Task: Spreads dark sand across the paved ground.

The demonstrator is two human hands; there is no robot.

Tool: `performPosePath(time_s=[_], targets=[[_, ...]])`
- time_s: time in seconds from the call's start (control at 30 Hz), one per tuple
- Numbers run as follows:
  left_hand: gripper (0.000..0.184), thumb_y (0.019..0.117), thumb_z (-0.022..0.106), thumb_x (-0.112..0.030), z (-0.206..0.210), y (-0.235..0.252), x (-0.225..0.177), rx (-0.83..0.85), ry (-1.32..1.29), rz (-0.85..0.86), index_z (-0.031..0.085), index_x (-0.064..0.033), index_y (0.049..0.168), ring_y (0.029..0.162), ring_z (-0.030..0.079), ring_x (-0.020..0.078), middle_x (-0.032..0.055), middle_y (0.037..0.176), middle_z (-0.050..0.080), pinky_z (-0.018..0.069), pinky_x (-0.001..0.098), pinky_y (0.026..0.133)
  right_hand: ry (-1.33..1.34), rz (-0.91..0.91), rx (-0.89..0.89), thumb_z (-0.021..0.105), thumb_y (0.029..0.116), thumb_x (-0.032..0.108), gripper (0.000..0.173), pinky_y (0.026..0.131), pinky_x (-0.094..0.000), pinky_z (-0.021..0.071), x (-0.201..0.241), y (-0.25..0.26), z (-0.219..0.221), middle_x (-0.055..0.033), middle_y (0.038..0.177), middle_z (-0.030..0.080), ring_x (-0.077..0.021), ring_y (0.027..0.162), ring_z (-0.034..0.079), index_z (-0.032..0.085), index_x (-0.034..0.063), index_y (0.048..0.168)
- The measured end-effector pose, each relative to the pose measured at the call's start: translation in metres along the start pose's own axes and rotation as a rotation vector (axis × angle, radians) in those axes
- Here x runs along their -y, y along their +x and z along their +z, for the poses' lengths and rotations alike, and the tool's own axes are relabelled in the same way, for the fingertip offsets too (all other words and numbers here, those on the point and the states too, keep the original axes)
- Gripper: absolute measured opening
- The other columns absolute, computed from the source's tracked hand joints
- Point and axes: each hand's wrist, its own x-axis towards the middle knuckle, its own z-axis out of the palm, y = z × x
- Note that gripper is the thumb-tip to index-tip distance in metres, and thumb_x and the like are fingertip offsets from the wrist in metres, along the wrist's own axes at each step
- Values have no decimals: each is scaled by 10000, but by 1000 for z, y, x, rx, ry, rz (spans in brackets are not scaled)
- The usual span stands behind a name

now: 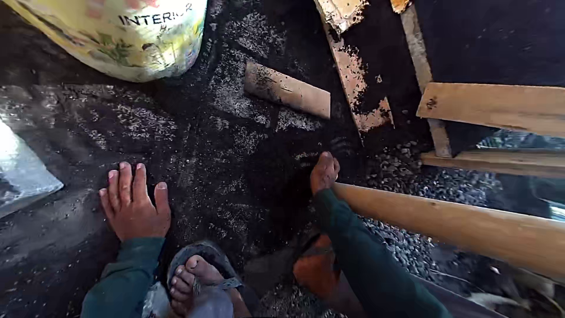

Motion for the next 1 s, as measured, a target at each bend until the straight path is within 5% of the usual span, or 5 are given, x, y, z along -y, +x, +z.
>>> performPosePath(time_s=[0.1,0.3,0.43,0.77,1.0], targets=[[691,1042,303,-548,3,0,0,1,7,0,403,-122,1576,1559,225,358,135,1665,313,130,586,1258,-146,199,-17,261,1106,487,680,1204,-578,302,14,-5,20,-299,1558,414,-447,1473,374,466,-29,1499],[663,1050,310,-529,3,-1,-3,-27,9,0,421,-127,1567,1554,234,373,144,1655,331,141,599,1247,50,-89,287,531,1067,261,437,1153,-552,393,11,-57,-9,-245,1510,485,-380,1406,466,579,0,1414],[667,1047,299,-533,2,1,-5,-14,18,-8,423,-131,1565,1557,225,371,133,1658,329,138,585,1250,-205,-6,378,641,989,164,641,1177,-586,353,-5,-40,-23,-341,1584,317,-475,1463,356,382,-52,1535],[664,1049,305,-537,6,1,-2,-30,17,-3,438,-128,1555,1557,232,356,124,1658,334,138,584,1251,-170,-173,532,710,955,160,311,1009,-497,527,13,-90,-11,-200,1156,713,-308,1121,686,674,9,1224],[667,1053,304,-536,3,1,-3,1,26,-6,419,-126,1566,1564,219,345,122,1668,312,118,582,1256,-161,-261,435,555,1025,50,284,896,-502,598,22,-70,-48,-144,1136,739,-270,968,740,690,69,1274]])
